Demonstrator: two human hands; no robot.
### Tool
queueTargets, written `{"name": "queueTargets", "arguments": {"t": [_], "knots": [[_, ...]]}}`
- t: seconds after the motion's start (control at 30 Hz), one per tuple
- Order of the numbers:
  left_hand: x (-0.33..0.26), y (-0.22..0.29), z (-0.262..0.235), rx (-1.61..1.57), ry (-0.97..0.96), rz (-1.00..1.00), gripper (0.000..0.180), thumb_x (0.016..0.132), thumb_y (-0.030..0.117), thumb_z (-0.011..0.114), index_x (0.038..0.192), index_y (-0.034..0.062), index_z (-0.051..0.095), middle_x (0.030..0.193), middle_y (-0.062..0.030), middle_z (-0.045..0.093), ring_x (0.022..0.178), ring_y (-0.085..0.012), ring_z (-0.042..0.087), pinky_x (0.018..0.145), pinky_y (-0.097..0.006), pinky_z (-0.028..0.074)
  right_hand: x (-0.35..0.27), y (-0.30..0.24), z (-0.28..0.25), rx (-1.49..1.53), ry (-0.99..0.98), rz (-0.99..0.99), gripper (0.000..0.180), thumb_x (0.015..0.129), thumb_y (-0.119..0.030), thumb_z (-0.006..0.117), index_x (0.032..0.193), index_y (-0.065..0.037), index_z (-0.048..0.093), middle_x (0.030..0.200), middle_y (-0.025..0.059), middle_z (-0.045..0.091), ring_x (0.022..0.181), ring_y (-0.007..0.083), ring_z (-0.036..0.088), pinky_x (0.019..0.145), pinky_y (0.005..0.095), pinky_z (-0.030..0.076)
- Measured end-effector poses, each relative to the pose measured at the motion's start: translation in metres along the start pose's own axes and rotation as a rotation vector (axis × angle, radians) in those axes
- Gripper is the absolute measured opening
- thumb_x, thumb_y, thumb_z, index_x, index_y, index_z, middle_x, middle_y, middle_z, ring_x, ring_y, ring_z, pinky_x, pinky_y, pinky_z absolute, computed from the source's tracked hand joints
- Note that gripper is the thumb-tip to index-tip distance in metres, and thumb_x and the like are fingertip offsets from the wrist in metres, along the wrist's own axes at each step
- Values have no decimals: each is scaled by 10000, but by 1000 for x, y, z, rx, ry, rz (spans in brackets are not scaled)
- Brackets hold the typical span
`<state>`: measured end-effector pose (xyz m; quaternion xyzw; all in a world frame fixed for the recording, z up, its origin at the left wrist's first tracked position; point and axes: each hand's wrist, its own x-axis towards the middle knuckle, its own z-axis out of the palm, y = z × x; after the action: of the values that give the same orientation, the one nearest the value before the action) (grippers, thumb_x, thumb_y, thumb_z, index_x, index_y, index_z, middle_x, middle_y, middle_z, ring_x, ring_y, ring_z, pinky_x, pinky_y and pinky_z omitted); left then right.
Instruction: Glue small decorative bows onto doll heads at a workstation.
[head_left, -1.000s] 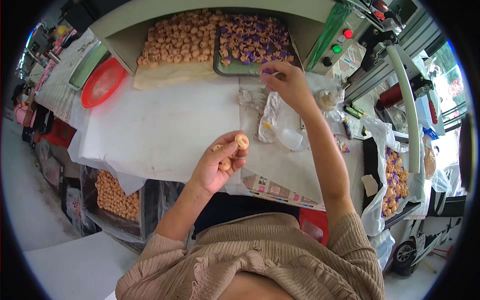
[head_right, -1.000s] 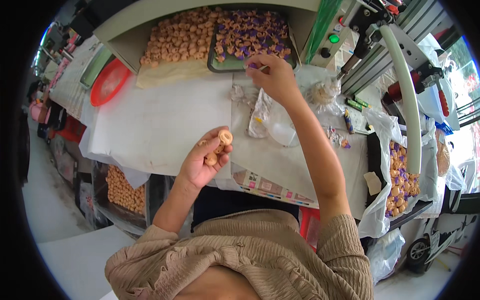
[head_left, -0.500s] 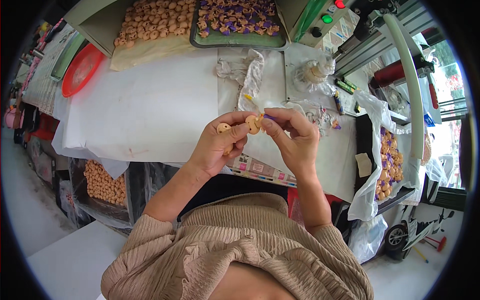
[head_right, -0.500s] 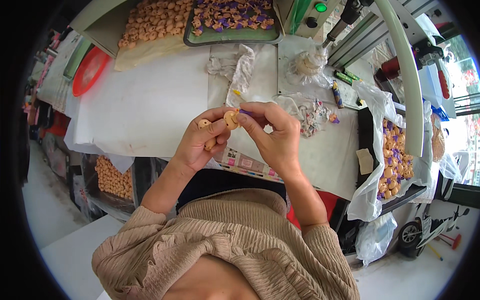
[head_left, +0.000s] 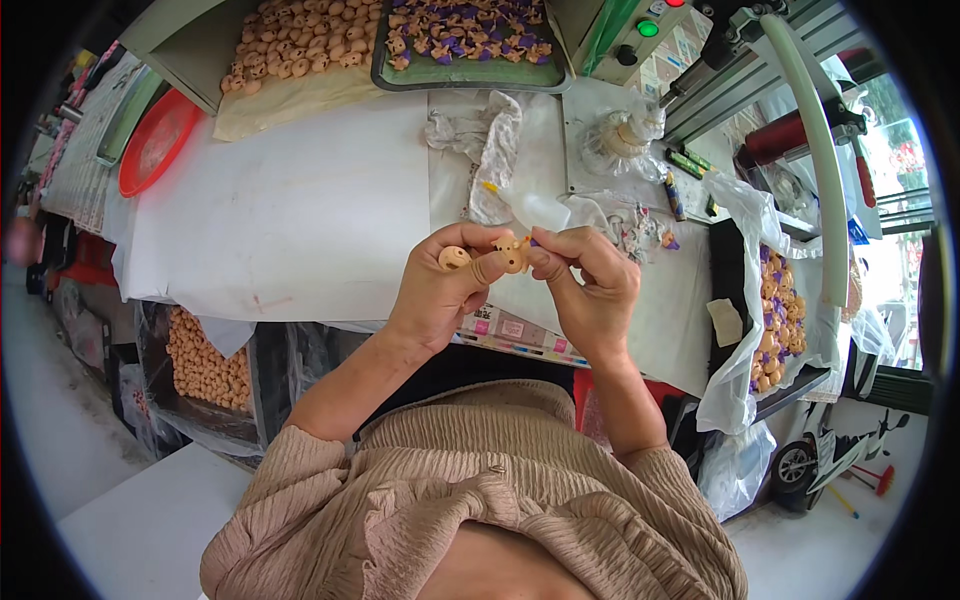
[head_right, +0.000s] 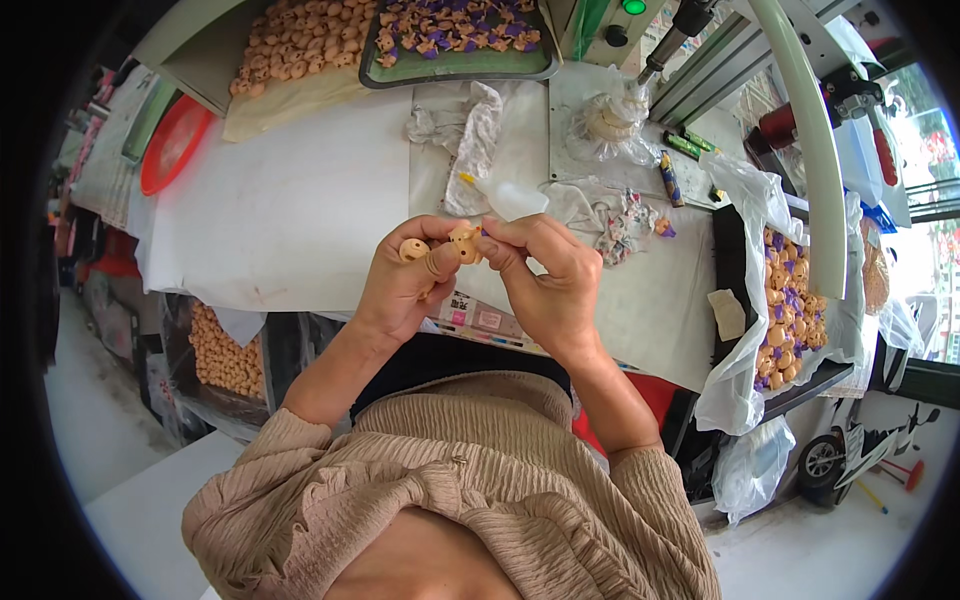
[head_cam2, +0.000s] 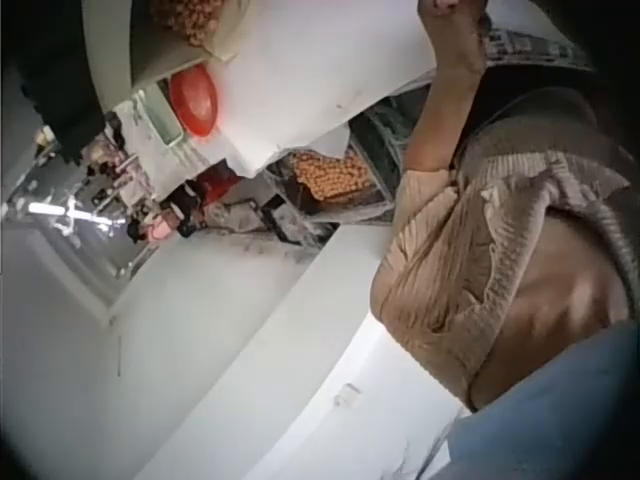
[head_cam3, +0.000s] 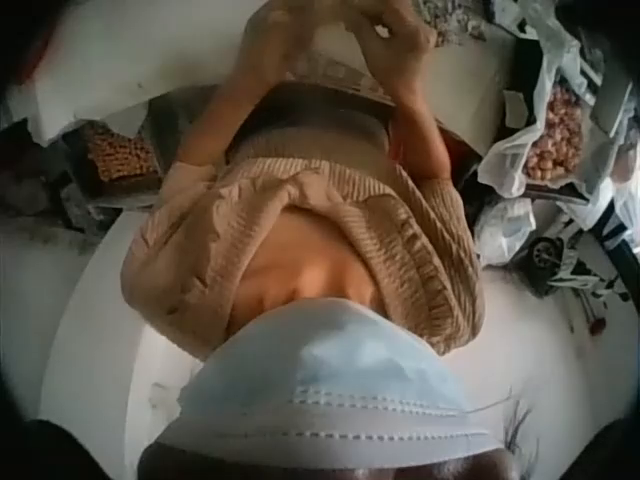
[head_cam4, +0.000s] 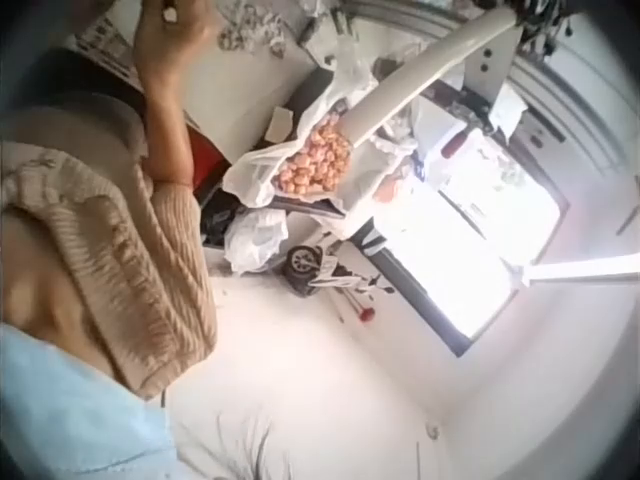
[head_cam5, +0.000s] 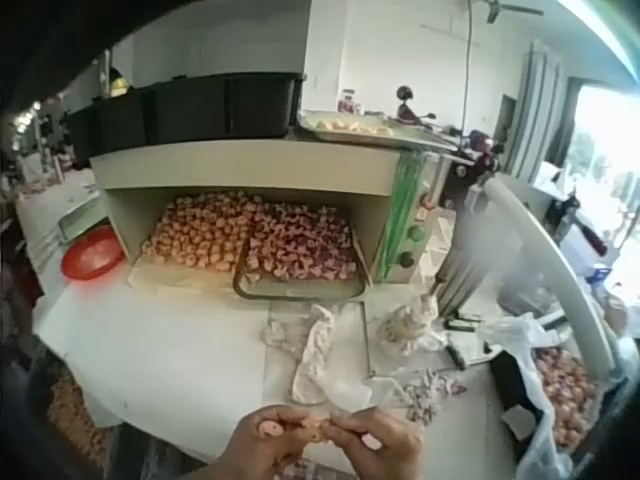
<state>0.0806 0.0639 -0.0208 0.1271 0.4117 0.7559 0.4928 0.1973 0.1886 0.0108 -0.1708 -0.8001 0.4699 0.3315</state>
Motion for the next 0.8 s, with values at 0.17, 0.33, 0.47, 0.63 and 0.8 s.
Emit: {"name": "queueTargets", "arguments": {"t": [0.17, 0.33, 0.47, 0.63, 0.8], "knots": [[-2, 16, -4, -7, -32, -71, 261, 897, 191, 679, 1098, 33, 625, 801, 3, 593, 565, -24, 443, 424, -156, 331, 8, -15, 3, -33, -43, 34, 136, 867, -7, 663, 993, 33, 696, 810, 66, 671, 685, 115, 651, 623, 229, 522], [-8, 27, -7, -11, -106, -186, 277, 959, 236, 592, 1154, 40, 582, 812, -1, 575, 589, -32, 442, 431, -157, 324, 33, -20, -22, -35, -171, 62, 143, 928, -74, 598, 990, -2, 704, 870, 96, 708, 758, 131, 678, 673, 253, 529], [-10, 30, -10, -195, -120, -217, 273, 972, 244, 571, 1165, 53, 548, 906, -23, 579, 613, -50, 460, 425, -175, 327, 101, -40, -85, -535, 474, -722, 175, 864, -2, 643, 1029, 3, 702, 880, 86, 710, 734, 134, 627, 658, 249, 490], [-6, 31, 10, -225, -215, -214, 267, 979, 252, 549, 1156, 52, 547, 955, -39, 584, 633, -54, 460, 436, -173, 337, 155, -82, -135, -666, 755, -805, 161, 919, -67, 603, 1016, 26, 692, 981, 89, 686, 831, 114, 623, 742, 242, 480], [-7, 34, 26, -174, -215, -228, 297, 946, 180, 579, 1193, 20, 545, 984, -48, 589, 652, -53, 464, 455, -170, 349, 196, -118, -162, -343, 563, -704, 213, 913, -133, 634, 1062, 10, 684, 925, 60, 662, 793, 116, 584, 715, 280, 480]]}}
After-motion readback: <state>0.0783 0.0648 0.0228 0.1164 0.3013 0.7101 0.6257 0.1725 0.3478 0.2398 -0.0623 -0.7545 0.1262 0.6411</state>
